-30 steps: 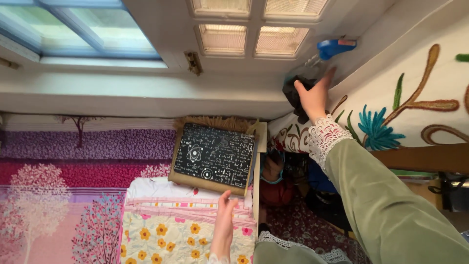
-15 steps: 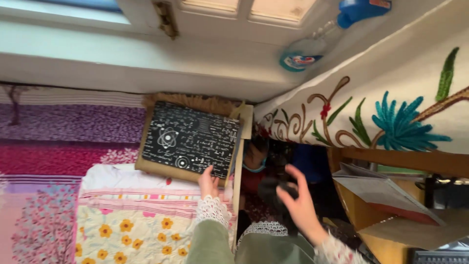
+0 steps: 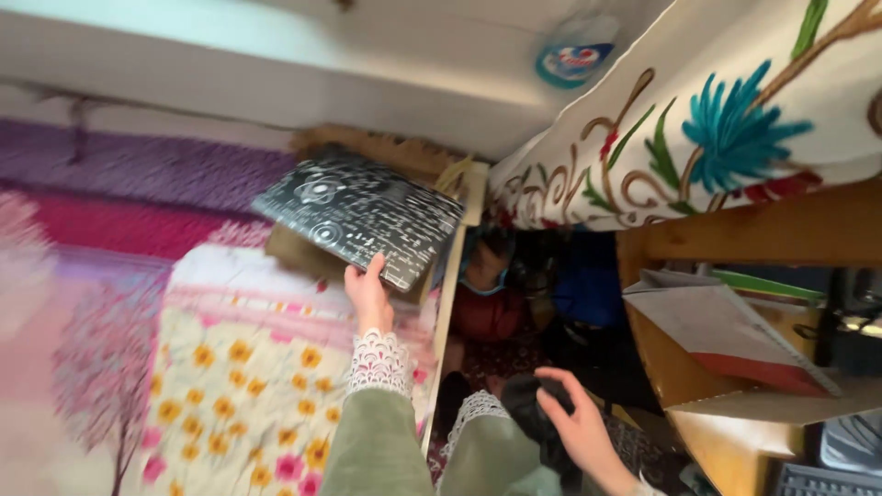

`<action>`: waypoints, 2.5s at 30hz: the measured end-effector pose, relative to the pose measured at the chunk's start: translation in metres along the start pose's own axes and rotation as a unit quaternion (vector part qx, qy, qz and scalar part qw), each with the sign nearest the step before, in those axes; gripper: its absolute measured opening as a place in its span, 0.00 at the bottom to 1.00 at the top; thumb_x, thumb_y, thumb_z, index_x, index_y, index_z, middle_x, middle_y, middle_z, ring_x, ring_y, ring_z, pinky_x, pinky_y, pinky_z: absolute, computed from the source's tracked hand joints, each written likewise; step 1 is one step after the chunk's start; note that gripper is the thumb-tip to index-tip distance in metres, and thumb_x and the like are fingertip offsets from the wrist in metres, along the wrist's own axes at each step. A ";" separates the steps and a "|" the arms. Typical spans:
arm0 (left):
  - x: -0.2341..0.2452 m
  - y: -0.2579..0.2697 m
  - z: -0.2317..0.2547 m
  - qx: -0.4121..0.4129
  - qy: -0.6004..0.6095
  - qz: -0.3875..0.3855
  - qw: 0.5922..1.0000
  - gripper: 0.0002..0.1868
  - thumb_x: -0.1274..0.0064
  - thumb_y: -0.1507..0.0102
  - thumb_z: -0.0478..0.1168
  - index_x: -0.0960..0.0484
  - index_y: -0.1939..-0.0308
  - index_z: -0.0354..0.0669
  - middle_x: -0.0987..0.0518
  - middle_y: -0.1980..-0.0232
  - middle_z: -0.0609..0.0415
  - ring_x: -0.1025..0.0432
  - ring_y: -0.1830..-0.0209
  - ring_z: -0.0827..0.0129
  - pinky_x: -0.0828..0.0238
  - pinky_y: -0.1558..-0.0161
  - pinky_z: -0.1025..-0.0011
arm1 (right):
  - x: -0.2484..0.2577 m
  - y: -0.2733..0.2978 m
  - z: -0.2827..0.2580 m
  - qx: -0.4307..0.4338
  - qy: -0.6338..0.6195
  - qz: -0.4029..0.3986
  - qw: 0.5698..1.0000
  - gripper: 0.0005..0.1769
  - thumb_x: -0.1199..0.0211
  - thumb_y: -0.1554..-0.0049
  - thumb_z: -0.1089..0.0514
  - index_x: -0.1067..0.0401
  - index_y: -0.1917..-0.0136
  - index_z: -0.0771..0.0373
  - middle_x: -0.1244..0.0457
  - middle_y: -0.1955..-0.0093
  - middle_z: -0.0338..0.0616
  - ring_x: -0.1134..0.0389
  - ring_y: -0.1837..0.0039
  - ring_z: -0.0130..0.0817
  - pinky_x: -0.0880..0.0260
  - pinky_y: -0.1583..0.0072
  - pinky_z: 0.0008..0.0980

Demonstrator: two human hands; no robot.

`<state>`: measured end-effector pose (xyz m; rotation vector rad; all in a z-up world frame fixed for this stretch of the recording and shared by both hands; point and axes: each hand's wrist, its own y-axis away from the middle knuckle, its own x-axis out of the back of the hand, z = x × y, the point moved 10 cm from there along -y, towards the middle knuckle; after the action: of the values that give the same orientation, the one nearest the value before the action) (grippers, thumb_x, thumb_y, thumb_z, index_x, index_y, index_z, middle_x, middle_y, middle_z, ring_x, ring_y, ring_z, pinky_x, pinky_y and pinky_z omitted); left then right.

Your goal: Cleaning a glass cabinet, wiping a laptop, and tying back curtains in a bedroom

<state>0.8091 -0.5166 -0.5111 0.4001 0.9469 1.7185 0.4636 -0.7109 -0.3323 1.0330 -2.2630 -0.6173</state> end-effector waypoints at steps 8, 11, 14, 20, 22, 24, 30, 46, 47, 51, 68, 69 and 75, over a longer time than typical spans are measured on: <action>0.255 0.138 0.002 -0.050 -0.147 -0.067 0.986 0.18 0.41 0.40 0.36 0.21 0.46 0.34 0.17 0.44 0.43 0.25 0.47 0.66 0.28 0.44 0.70 | -0.064 -0.026 -0.003 0.164 0.082 -0.064 0.981 0.32 0.47 0.40 0.52 0.46 0.26 0.64 0.48 0.26 0.48 0.48 0.25 0.36 0.54 0.24 0.38; 0.321 0.201 0.020 0.058 -0.309 -0.015 0.949 0.31 0.42 0.40 0.44 0.26 0.33 0.43 0.23 0.31 0.49 0.31 0.29 0.61 0.39 0.26 0.59 | -0.147 0.025 -0.066 0.372 0.113 -0.124 0.913 0.27 0.47 0.51 0.68 0.34 0.37 0.67 0.40 0.36 0.52 0.40 0.33 0.45 0.46 0.27 0.40; 0.451 0.158 -0.045 0.091 -0.361 0.069 0.926 0.38 0.47 0.37 0.47 0.38 0.24 0.45 0.39 0.20 0.47 0.43 0.20 0.59 0.47 0.23 0.56 | -0.262 0.085 -0.004 0.452 0.168 -0.273 0.833 0.36 0.54 0.58 0.76 0.31 0.36 0.64 0.42 0.30 0.54 0.45 0.25 0.51 0.46 0.25 0.54; 0.536 0.112 -0.145 -0.098 -0.067 0.174 0.977 0.26 0.58 0.26 0.46 0.34 0.28 0.34 0.26 0.37 0.39 0.35 0.30 0.56 0.45 0.27 0.52 | -0.417 0.125 0.267 0.634 0.347 -0.422 0.547 0.35 0.52 0.39 0.48 0.41 0.23 0.64 0.45 0.21 0.51 0.41 0.28 0.51 0.52 0.23 0.52; 0.548 0.113 -0.161 -0.123 -0.101 0.182 0.970 0.24 0.61 0.25 0.46 0.33 0.28 0.39 0.24 0.43 0.45 0.35 0.33 0.62 0.48 0.27 0.57 | -0.441 0.080 0.232 0.644 0.408 -0.405 0.506 0.33 0.55 0.39 0.49 0.41 0.22 0.57 0.46 0.20 0.45 0.43 0.25 0.47 0.51 0.24 0.55; 0.543 0.111 -0.155 -0.159 -0.130 0.175 0.963 0.22 0.63 0.24 0.47 0.31 0.28 0.45 0.22 0.49 0.51 0.36 0.36 0.68 0.51 0.27 0.62 | -0.479 0.029 0.173 0.660 0.469 -0.368 0.457 0.32 0.58 0.38 0.50 0.42 0.21 0.49 0.47 0.19 0.38 0.45 0.22 0.44 0.50 0.25 0.57; 0.493 0.132 -0.179 -0.188 -0.399 0.297 0.847 0.31 0.48 0.33 0.38 0.36 0.27 0.50 0.37 0.30 0.46 0.42 0.27 0.50 0.46 0.27 0.47 | -0.544 -0.081 0.104 0.636 0.505 -0.044 0.582 0.41 0.38 0.41 0.55 0.46 0.19 0.69 0.54 0.22 0.70 0.53 0.23 0.71 0.45 0.31 0.66; 0.338 0.142 -0.168 -0.402 -0.655 0.167 0.618 0.67 0.36 0.57 0.71 0.38 0.26 0.29 0.41 0.24 0.26 0.46 0.22 0.35 0.58 0.27 0.31 | -0.373 0.005 0.185 0.701 0.424 -0.283 0.499 0.30 0.61 0.34 0.51 0.38 0.23 0.63 0.47 0.20 0.53 0.48 0.21 0.58 0.47 0.30 0.56; 0.334 0.142 -0.164 -0.412 -0.658 0.160 0.610 0.68 0.32 0.61 0.67 0.38 0.26 0.30 0.42 0.24 0.26 0.47 0.22 0.34 0.59 0.27 0.30 | -0.358 0.024 0.190 0.707 0.403 -0.302 0.497 0.31 0.67 0.31 0.46 0.34 0.25 0.58 0.42 0.21 0.42 0.42 0.23 0.45 0.43 0.32 0.46; 0.317 0.154 -0.162 -0.464 -0.644 0.123 0.596 0.63 0.31 0.63 0.51 0.37 0.26 0.35 0.41 0.24 0.28 0.45 0.23 0.34 0.59 0.28 0.28 | -0.332 -0.020 0.174 0.617 0.342 -0.287 0.648 0.27 0.65 0.34 0.51 0.25 0.36 0.53 0.32 0.39 0.33 0.31 0.38 0.40 0.32 0.39 0.43; 0.399 0.238 -0.056 -0.526 -0.667 0.070 0.523 0.50 0.36 0.38 0.56 0.51 0.21 0.50 0.58 0.17 0.39 0.62 0.16 0.35 0.78 0.24 0.22 | -0.354 -0.032 0.192 0.373 0.435 -0.144 0.807 0.35 0.47 0.39 0.58 0.47 0.21 0.66 0.41 0.40 0.56 0.42 0.40 0.51 0.41 0.40 0.51; 0.397 0.236 -0.054 -0.524 -0.668 0.071 0.523 0.50 0.36 0.38 0.56 0.51 0.21 0.50 0.58 0.17 0.39 0.62 0.16 0.35 0.78 0.24 0.22 | -0.350 -0.031 0.190 0.372 0.435 -0.147 0.807 0.35 0.47 0.39 0.58 0.47 0.21 0.66 0.41 0.40 0.56 0.42 0.40 0.51 0.41 0.40 0.51; 0.380 0.220 -0.073 -0.479 -0.684 0.028 0.550 0.45 0.45 0.35 0.57 0.49 0.20 0.53 0.61 0.16 0.40 0.62 0.15 0.40 0.79 0.23 0.26 | -0.341 -0.026 0.179 0.337 0.322 -0.210 0.859 0.31 0.54 0.36 0.56 0.44 0.20 0.54 0.43 0.42 0.47 0.43 0.41 0.44 0.47 0.36 0.44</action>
<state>0.4802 -0.2202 -0.4609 0.7788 -1.1471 1.1173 0.5425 -0.4284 -0.5830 1.7714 -1.6456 0.3935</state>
